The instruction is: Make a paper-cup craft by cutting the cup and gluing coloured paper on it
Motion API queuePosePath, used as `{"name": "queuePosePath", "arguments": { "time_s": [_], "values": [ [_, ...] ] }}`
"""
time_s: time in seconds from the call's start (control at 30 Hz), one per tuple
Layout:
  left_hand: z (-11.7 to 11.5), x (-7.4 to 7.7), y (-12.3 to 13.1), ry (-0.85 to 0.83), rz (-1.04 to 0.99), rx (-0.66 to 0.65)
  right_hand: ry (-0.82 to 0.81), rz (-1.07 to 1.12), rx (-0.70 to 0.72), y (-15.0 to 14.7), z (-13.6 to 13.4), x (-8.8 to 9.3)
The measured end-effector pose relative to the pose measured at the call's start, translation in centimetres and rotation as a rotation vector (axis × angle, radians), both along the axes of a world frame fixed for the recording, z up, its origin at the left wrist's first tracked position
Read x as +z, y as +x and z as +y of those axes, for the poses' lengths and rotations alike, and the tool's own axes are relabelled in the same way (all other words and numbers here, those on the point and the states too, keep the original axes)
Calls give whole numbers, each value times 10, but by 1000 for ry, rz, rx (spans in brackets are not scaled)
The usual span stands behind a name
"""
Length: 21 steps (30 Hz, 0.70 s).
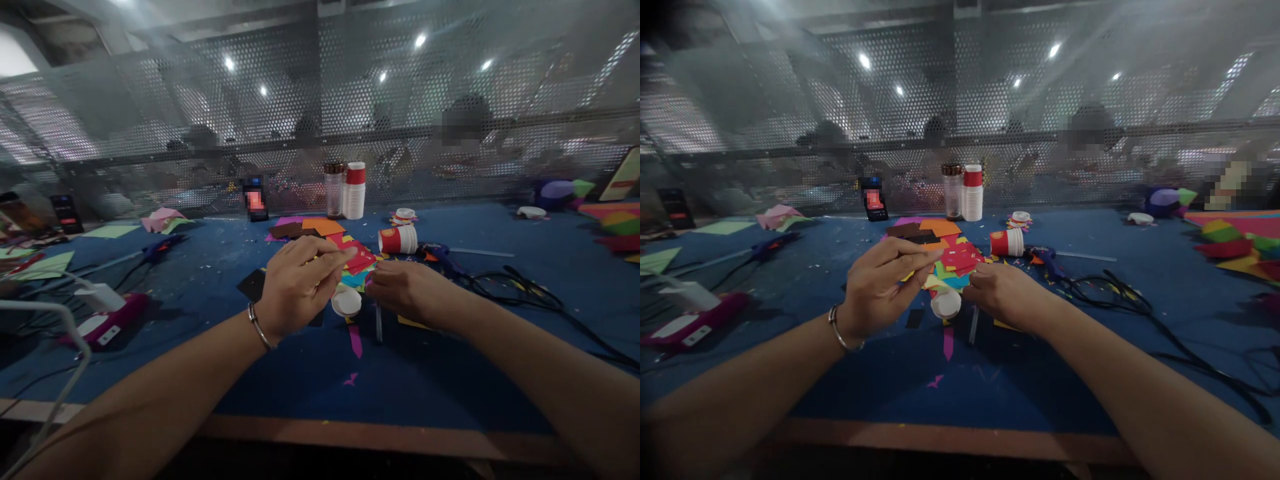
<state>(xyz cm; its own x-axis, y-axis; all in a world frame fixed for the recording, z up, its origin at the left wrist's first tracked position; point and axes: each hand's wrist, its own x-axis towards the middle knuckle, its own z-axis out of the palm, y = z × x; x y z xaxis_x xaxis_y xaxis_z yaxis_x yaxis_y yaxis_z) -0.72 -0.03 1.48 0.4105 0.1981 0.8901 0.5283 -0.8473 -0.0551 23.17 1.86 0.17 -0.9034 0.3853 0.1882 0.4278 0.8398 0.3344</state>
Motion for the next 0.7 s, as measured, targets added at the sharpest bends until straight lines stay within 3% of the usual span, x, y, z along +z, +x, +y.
{"name": "queuePosePath", "arguments": {
  "time_s": [0.47,0.57,0.7],
  "values": [
    [1,-1,2,-36,43,-22,-27,-91,-74,5,-11,-5],
    [-1,1,2,1,85,14,18,1,-100,6,-12,2],
    [-10,1,6,73,171,22,72,295,-93,16,-11,16]
  ]
}}
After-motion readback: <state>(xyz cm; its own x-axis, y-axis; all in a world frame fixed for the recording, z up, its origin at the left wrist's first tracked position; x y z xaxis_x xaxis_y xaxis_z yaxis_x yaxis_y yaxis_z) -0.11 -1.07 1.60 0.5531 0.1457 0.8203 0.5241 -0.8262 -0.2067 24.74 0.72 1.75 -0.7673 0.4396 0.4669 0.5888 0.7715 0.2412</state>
